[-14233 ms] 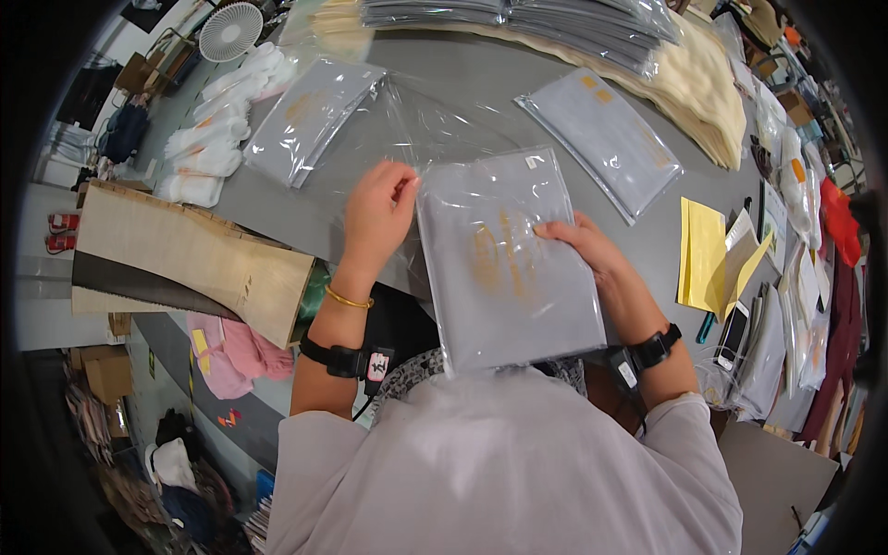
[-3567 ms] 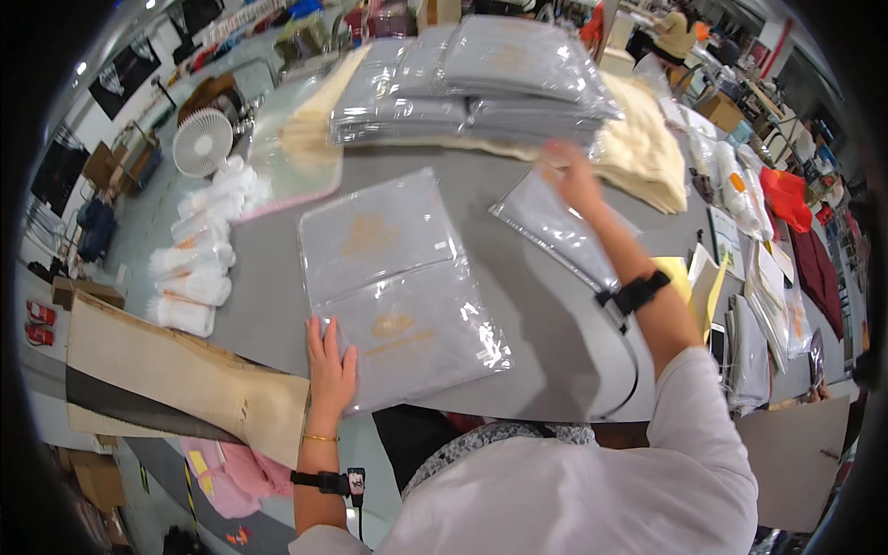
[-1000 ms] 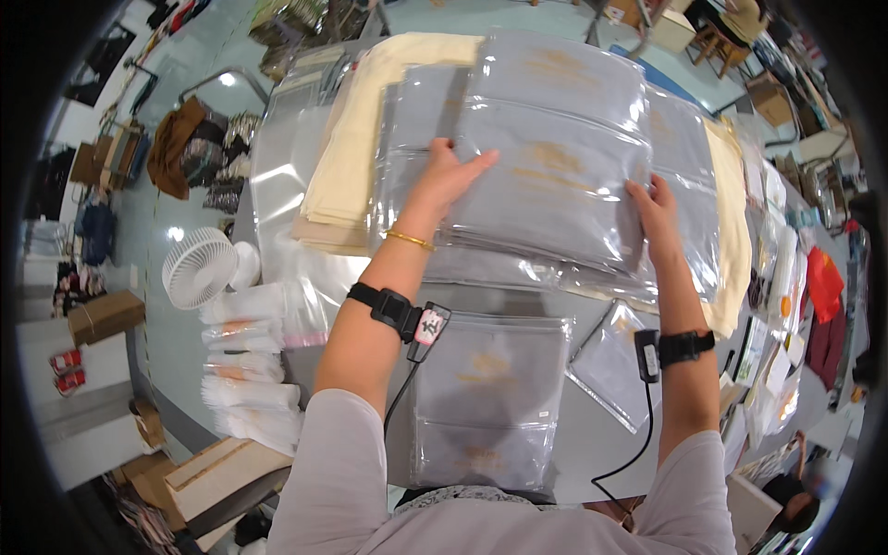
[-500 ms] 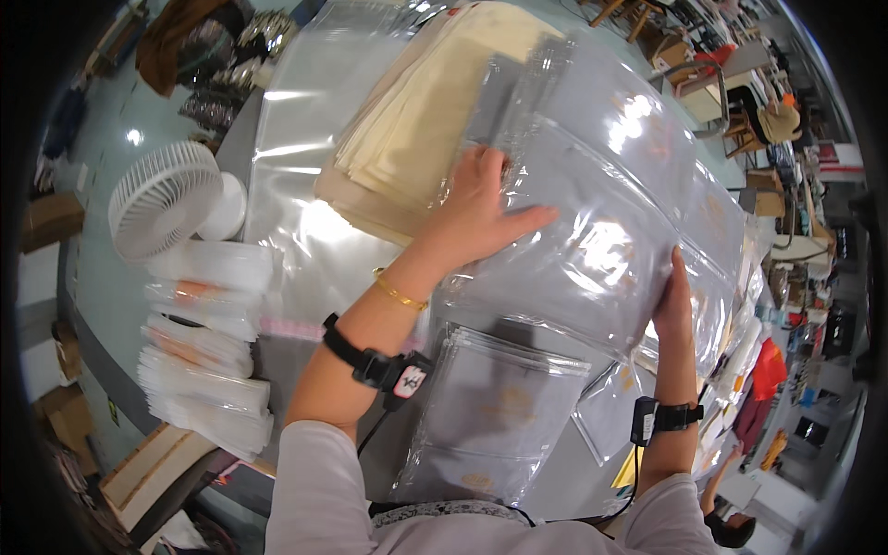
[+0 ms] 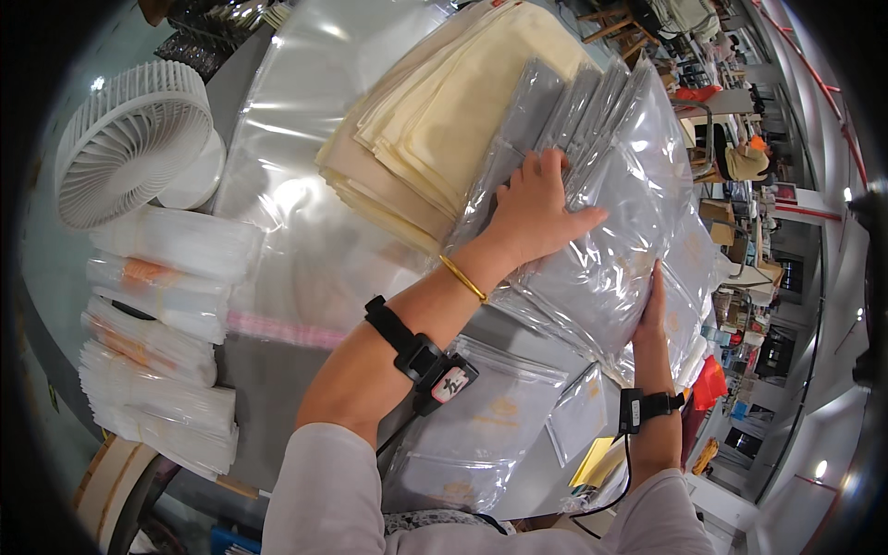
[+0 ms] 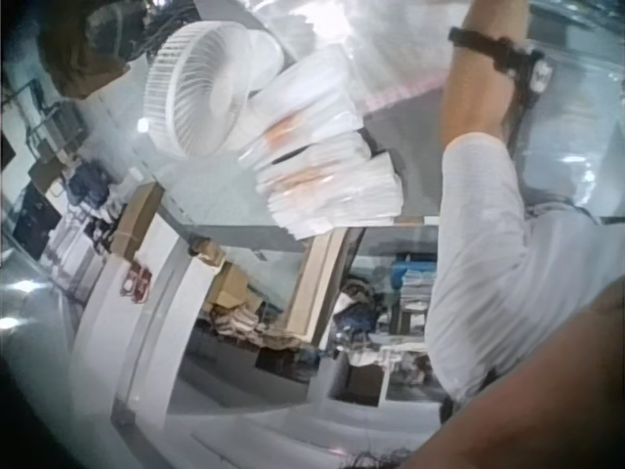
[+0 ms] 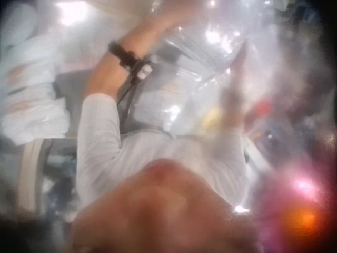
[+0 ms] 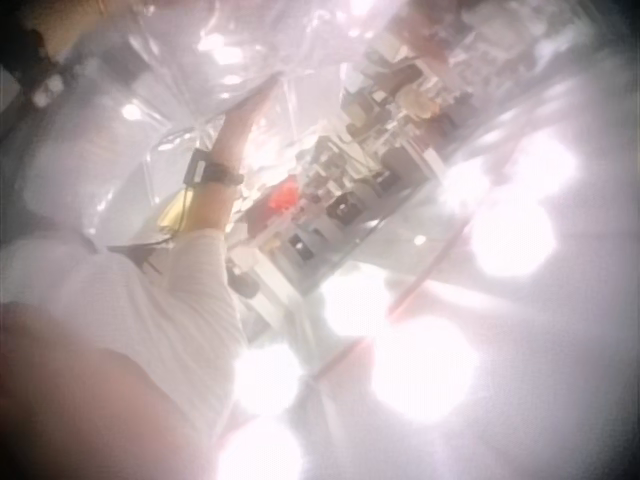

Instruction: The person folds gray garments and places them into clear plastic bags with gold logos. They seal each bag, stack them on the table, and then gather the stack to tie it with a green ribbon.

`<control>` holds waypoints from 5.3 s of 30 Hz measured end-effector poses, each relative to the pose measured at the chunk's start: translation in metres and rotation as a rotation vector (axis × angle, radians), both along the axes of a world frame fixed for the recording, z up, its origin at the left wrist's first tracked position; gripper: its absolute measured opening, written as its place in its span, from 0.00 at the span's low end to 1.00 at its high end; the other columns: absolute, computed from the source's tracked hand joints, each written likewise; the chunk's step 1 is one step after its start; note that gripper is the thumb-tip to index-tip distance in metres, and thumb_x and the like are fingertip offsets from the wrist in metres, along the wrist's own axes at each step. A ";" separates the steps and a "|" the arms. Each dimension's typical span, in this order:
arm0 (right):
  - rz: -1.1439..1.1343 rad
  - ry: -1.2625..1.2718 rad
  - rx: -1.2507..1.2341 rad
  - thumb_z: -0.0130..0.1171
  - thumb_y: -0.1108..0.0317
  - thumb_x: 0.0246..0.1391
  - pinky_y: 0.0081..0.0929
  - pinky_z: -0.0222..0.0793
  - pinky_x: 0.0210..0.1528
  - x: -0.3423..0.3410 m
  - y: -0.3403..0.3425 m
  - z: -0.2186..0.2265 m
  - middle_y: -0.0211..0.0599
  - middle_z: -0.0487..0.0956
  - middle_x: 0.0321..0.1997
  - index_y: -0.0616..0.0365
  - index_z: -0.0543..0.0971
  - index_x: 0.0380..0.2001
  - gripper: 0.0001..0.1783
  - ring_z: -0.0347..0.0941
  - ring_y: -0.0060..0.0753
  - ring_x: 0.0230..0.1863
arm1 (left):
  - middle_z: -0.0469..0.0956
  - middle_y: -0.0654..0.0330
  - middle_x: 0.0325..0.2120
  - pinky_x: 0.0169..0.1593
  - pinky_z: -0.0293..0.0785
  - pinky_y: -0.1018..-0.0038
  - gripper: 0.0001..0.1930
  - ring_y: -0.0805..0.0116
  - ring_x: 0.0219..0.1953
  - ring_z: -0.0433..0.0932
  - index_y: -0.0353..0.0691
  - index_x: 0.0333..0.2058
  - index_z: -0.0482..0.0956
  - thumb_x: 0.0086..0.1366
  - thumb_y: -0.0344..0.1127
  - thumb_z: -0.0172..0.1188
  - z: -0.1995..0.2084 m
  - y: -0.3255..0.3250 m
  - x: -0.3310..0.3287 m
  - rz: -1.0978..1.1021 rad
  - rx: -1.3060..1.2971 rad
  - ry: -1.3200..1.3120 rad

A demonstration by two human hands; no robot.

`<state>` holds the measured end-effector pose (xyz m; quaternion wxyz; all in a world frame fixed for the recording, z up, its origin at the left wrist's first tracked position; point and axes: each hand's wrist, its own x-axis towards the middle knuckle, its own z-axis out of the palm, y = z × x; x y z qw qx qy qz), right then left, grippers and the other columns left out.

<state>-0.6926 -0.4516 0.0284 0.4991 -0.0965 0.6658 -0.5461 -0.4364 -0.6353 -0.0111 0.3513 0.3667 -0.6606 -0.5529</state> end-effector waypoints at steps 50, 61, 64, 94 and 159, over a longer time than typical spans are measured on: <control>-0.312 0.280 0.321 0.42 0.24 0.63 0.42 0.60 0.71 0.172 0.382 -0.029 0.37 0.61 0.75 0.51 0.53 0.77 0.52 0.62 0.41 0.71 | 0.34 0.41 0.76 0.77 0.36 0.54 0.57 0.46 0.79 0.30 0.37 0.76 0.39 0.63 0.59 0.66 -0.034 0.364 0.257 -0.370 0.424 0.033; -0.172 0.025 0.096 0.42 0.31 0.68 0.43 0.63 0.70 0.141 0.423 -0.044 0.40 0.65 0.73 0.56 0.56 0.74 0.47 0.64 0.44 0.70 | 0.59 0.42 0.67 0.68 0.60 0.60 0.35 0.48 0.69 0.59 0.36 0.67 0.61 0.67 0.44 0.63 -0.034 0.417 0.292 0.080 0.196 0.231; -0.166 0.264 0.157 0.46 0.38 0.70 0.36 0.68 0.62 0.144 0.500 -0.053 0.39 0.74 0.64 0.60 0.68 0.65 0.37 0.72 0.37 0.62 | 0.75 0.51 0.45 0.48 0.71 0.69 0.12 0.60 0.45 0.74 0.33 0.48 0.76 0.66 0.25 0.59 -0.042 0.488 0.367 0.233 -0.054 0.176; 1.444 0.974 -0.047 0.61 0.41 0.60 0.36 0.68 0.64 0.720 0.312 -0.742 0.40 0.78 0.62 0.39 0.77 0.62 0.30 0.73 0.45 0.62 | 0.79 0.46 0.39 0.50 0.74 0.58 0.13 0.46 0.45 0.78 0.34 0.46 0.78 0.74 0.36 0.49 -0.358 1.224 0.576 0.553 1.680 -0.701; 1.079 1.593 0.052 0.61 0.49 0.59 0.44 0.75 0.34 -0.007 0.378 -0.077 0.38 0.81 0.25 0.53 0.83 0.26 0.19 0.79 0.50 0.33 | 0.84 0.45 0.45 0.55 0.74 0.59 0.18 0.55 0.48 0.82 0.27 0.49 0.79 0.71 0.37 0.53 -0.108 0.174 0.303 -0.604 -0.453 -1.088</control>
